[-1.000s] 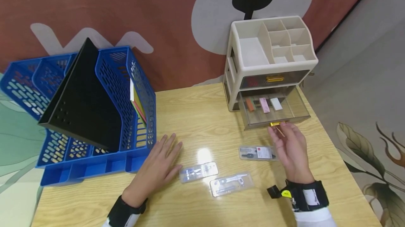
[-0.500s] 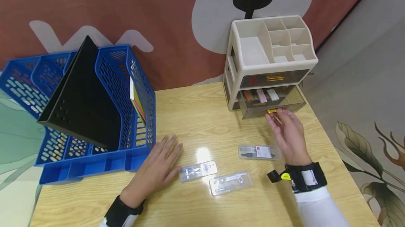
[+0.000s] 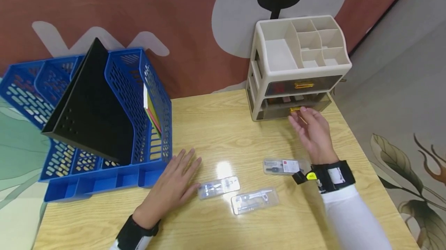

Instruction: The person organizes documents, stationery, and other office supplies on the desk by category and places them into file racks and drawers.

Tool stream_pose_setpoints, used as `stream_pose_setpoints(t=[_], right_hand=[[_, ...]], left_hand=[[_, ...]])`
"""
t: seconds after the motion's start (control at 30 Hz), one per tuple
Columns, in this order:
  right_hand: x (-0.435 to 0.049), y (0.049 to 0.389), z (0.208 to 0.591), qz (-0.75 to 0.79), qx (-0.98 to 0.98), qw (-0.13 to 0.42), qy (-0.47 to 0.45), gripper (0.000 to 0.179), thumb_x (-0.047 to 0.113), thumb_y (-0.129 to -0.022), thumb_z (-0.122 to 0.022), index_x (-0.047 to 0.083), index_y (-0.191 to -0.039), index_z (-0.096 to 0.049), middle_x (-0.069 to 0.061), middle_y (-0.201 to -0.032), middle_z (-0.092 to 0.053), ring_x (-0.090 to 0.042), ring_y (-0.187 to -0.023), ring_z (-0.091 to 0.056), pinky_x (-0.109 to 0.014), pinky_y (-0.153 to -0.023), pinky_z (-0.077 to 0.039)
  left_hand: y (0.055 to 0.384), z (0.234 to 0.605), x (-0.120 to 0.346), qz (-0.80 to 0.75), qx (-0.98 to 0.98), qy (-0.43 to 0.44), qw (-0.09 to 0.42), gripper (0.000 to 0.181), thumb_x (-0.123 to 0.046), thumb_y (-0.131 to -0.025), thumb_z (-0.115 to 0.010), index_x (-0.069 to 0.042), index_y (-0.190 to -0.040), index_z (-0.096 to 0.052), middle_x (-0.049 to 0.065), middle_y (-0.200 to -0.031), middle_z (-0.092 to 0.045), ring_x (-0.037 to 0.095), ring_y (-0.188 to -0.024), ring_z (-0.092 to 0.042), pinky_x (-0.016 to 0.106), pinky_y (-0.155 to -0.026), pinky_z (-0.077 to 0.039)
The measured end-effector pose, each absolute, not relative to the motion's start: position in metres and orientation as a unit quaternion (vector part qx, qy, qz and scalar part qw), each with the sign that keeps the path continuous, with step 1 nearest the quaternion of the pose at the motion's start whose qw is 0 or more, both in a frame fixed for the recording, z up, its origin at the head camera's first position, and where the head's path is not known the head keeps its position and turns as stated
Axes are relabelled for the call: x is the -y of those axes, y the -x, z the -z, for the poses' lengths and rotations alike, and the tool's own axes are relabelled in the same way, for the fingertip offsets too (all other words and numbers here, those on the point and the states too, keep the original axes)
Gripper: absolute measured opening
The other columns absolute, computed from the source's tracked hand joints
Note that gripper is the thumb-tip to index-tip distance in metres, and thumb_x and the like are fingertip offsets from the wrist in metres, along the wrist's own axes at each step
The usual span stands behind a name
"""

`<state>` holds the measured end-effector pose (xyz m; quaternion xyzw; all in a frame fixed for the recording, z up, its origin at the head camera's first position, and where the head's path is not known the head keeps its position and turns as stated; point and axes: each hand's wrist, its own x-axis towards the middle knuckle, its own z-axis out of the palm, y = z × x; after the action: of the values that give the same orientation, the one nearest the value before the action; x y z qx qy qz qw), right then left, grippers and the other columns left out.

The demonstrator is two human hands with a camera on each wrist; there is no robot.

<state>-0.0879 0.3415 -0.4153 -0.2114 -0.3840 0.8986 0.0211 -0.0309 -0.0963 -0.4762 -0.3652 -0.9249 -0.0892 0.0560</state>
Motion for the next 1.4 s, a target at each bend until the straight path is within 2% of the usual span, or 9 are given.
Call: stream_pose_setpoints(t=[0.37,0.6,0.87,1.1,1.23,1.33,1.4], right_hand=[[-0.341,0.111,0.412,-0.911,0.354,0.014,0.21,0.028,0.004,-0.1,-0.065,0.008,-0.126,-0.057,-0.003,-0.133,-0.053,-0.013,-0.129,-0.053,-0.024,-0.107,-0.05],[-0.345,0.121,0.412,-0.926,0.321,0.007,0.2,0.022,-0.002,-0.1,-0.061,0.003,-0.122,-0.06,-0.006,-0.123,-0.06,-0.014,-0.117,-0.062,-0.024,-0.105,-0.052],[-0.348,0.12,0.414,-0.926,0.309,0.002,0.217,0.016,-0.001,-0.101,-0.06,0.003,-0.117,-0.059,-0.009,-0.112,-0.061,-0.018,-0.108,-0.065,-0.027,-0.104,-0.054],[-0.351,0.11,0.423,-0.901,0.335,0.001,0.275,0.017,0.008,-0.103,-0.062,0.012,-0.117,-0.055,-0.005,-0.115,-0.054,-0.017,-0.112,-0.057,-0.027,-0.099,-0.056],[-0.349,0.107,0.431,-0.898,0.316,-0.016,0.305,0.03,0.007,-0.103,-0.061,0.021,-0.128,-0.051,-0.003,-0.123,-0.049,-0.015,-0.122,-0.051,-0.031,-0.112,-0.049],[-0.346,0.109,0.436,-0.899,0.305,-0.036,0.312,0.042,0.007,-0.104,-0.059,0.029,-0.136,-0.045,-0.001,-0.13,-0.044,-0.015,-0.131,-0.044,-0.036,-0.123,-0.036],[-0.344,0.11,0.438,-0.903,0.291,-0.047,0.313,0.044,0.007,-0.104,-0.059,0.03,-0.137,-0.044,-0.002,-0.132,-0.043,-0.015,-0.134,-0.042,-0.038,-0.125,-0.03]], left_hand=[[0.032,0.477,0.097,0.093,0.925,0.365,0.056,0.067,-0.047,-0.101,-0.061,-0.013,-0.156,-0.045,0.019,-0.165,-0.036,0.045,-0.15,-0.038,0.06,-0.118,-0.039],[0.032,0.478,0.096,0.088,0.926,0.363,0.057,0.067,-0.047,-0.101,-0.061,-0.013,-0.156,-0.045,0.018,-0.165,-0.036,0.044,-0.15,-0.038,0.059,-0.118,-0.039],[0.033,0.478,0.095,0.101,0.928,0.357,0.044,0.066,-0.046,-0.102,-0.06,-0.013,-0.157,-0.044,0.018,-0.166,-0.036,0.045,-0.15,-0.037,0.059,-0.12,-0.037],[0.036,0.476,0.093,0.1,0.929,0.354,0.04,0.065,-0.045,-0.102,-0.059,-0.013,-0.157,-0.044,0.019,-0.166,-0.035,0.045,-0.151,-0.035,0.06,-0.12,-0.036],[0.041,0.472,0.089,0.096,0.926,0.36,0.055,0.065,-0.044,-0.102,-0.06,-0.012,-0.156,-0.045,0.02,-0.165,-0.036,0.045,-0.151,-0.036,0.06,-0.118,-0.038],[0.047,0.468,0.084,0.091,0.925,0.364,0.065,0.065,-0.045,-0.101,-0.06,-0.012,-0.156,-0.045,0.019,-0.165,-0.036,0.045,-0.151,-0.036,0.06,-0.118,-0.038],[0.05,0.467,0.08,0.09,0.924,0.365,0.067,0.065,-0.044,-0.101,-0.06,-0.013,-0.156,-0.045,0.019,-0.165,-0.036,0.044,-0.151,-0.036,0.059,-0.119,-0.038]])
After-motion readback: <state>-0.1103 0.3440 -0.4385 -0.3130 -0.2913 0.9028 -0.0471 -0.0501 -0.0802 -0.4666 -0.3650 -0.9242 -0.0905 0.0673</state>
